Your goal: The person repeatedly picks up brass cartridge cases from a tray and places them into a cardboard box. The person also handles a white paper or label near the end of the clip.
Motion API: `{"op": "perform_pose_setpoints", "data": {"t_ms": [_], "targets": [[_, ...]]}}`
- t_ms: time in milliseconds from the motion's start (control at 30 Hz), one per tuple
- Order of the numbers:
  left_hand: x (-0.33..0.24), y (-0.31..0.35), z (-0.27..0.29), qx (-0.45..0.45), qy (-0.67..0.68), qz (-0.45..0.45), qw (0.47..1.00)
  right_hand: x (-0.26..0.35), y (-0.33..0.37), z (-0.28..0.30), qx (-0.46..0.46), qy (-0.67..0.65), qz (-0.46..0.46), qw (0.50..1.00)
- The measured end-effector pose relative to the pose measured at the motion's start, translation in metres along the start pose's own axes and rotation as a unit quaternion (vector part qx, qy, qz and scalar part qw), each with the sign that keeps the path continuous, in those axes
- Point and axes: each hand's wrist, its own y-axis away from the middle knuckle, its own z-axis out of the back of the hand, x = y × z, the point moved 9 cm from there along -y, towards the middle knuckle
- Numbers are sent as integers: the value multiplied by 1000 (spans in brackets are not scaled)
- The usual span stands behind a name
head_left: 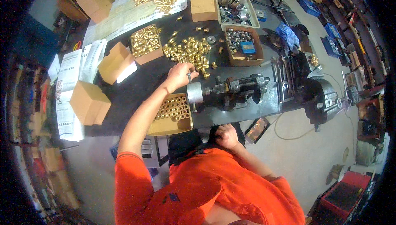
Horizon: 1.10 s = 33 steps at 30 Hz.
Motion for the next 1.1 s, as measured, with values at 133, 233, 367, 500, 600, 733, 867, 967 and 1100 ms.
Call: {"op": "perform_pose_setpoints", "data": {"t_ms": [133, 233, 367, 500, 600, 733, 867, 967, 1100], "targets": [[-24, 10, 9, -9, -54, -63, 997, 3, 0, 2, -7, 2, 1, 1000], [-31, 12, 6, -14, -108, -125, 986, 7, -4, 6, -19, -7, 10, 1000], [-39, 13, -1, -5, -131, -141, 981, -1, 1, -6, 12, 5, -6, 1000], [-31, 4, -2, -25, -102, -127, 986, 3, -1, 0, -2, 9, 8, 1000], [-17, 7, 14, -34, 20, -79, 996, 5, -2, 2, -17, 6, 13, 1000], [18, 15, 5, 106, 130, 111, 980, 10, -6, 5, -18, 6, 7, 1000], [28, 17, 13, 29, 79, 61, 995, -2, 2, -15, 59, 39, -12, 997], [10, 22, 22, -21, -19, 0, 1000, -5, 5, -14, 50, 34, -9, 998], [-10, 29, 19, 16, -108, -21, 994, 10, -3, -1, -10, 16, 25, 1000]]}}
